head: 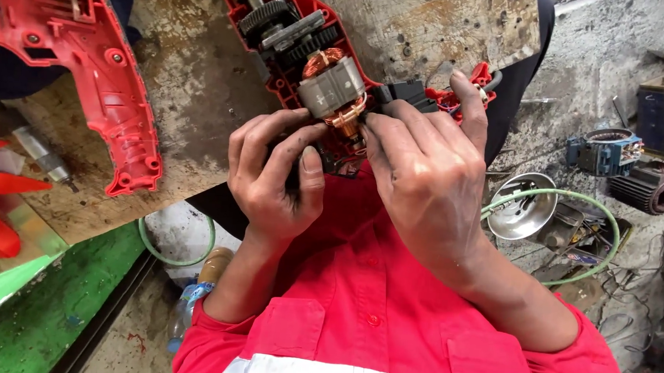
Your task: Repairing and reassembling the internal components of a power drill, including the motor and wiring.
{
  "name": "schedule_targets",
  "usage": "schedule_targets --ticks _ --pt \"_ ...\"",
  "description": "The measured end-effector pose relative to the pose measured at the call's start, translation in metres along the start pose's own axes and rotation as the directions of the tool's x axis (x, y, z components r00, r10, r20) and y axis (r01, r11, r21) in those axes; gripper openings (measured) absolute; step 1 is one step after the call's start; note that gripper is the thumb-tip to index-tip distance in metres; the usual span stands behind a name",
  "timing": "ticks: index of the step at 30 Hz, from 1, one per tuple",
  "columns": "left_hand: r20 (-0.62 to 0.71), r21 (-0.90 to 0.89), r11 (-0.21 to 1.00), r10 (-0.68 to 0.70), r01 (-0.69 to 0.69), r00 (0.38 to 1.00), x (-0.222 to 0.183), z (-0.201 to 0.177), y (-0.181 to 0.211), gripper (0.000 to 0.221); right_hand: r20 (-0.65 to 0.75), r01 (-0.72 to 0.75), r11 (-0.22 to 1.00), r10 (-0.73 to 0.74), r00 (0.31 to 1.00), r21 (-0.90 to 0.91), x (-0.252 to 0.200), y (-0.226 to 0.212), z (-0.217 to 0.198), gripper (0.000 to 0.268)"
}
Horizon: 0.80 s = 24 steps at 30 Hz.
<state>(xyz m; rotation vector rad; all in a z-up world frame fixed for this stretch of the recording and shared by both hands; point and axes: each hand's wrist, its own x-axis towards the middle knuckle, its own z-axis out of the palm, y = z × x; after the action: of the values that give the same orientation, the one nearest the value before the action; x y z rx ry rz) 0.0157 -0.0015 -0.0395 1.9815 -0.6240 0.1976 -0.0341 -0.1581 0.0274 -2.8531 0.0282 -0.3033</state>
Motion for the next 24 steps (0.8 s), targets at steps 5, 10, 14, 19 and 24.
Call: schedule_targets --ticks 5,10,14,19,24 --pt "0.006 0.000 1.000 0.006 -0.006 1.000 0.001 0.000 0.000 0.030 -0.019 -0.005 1.000 0.005 1.000 -0.012 -0.001 -0.003 0.002 0.005" --pt "0.007 0.005 1.000 0.001 -0.001 1.000 0.000 0.001 -0.002 0.029 -0.004 -0.022 0.997 0.022 1.000 -0.077 0.000 -0.007 -0.002 0.007" --pt "-0.006 0.014 1.000 -0.007 0.007 1.000 0.000 0.002 -0.001 0.028 0.012 0.019 0.966 -0.016 1.000 -0.257 -0.004 -0.011 -0.001 0.009" --pt "-0.009 0.036 0.999 -0.003 0.003 1.000 0.000 0.003 -0.004 0.032 -0.030 0.043 0.971 -0.051 0.998 -0.237 -0.006 -0.005 -0.001 0.008" --pt "-0.021 0.052 0.999 0.011 -0.010 1.000 0.001 0.006 -0.003 0.036 -0.075 0.032 0.998 -0.036 0.997 -0.051 -0.012 0.010 0.008 0.003"
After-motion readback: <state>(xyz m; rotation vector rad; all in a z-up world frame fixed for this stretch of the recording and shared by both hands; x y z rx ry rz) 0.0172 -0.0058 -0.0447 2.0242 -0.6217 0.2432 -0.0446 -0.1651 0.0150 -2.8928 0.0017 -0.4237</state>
